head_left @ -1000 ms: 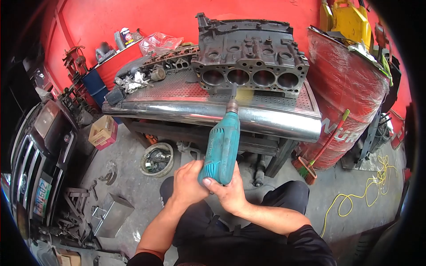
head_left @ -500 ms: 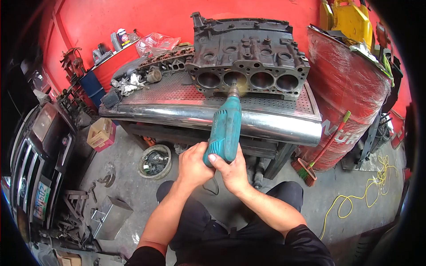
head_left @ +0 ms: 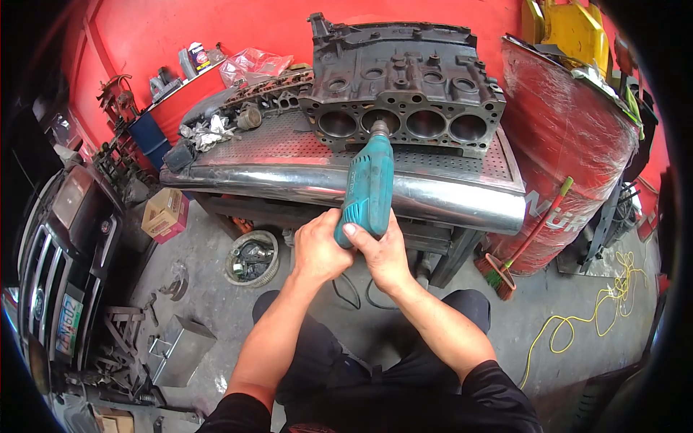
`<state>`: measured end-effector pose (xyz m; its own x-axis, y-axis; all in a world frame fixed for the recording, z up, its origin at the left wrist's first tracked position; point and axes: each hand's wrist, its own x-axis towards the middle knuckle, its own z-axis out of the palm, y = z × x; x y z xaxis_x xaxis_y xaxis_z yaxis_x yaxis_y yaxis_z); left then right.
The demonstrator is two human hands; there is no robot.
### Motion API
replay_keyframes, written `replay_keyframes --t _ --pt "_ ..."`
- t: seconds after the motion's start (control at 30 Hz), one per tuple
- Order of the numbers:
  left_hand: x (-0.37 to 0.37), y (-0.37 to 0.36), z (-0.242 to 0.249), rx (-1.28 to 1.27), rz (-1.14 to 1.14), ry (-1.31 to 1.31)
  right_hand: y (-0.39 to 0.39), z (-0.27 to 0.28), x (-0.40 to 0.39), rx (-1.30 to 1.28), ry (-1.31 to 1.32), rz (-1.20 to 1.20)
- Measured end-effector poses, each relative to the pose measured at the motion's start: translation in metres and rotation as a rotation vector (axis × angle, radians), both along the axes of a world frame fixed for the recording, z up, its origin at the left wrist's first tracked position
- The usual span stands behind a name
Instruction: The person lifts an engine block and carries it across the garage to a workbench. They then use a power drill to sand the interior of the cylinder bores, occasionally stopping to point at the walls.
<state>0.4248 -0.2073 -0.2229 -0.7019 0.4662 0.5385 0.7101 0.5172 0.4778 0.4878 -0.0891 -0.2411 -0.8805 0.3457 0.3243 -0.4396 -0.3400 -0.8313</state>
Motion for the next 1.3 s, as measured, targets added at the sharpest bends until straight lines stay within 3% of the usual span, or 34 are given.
replay_keyframes --t 0.47,1.3 --pt "0.051 -0.048 -0.005 0.028 -0.069 0.101 -0.045 -0.008 0.055 -0.002 -0.018 0.050" --pt "0.007 -0.004 -0.001 0.000 0.016 0.027 -0.002 -0.002 0.004 -0.006 -0.008 0.029"
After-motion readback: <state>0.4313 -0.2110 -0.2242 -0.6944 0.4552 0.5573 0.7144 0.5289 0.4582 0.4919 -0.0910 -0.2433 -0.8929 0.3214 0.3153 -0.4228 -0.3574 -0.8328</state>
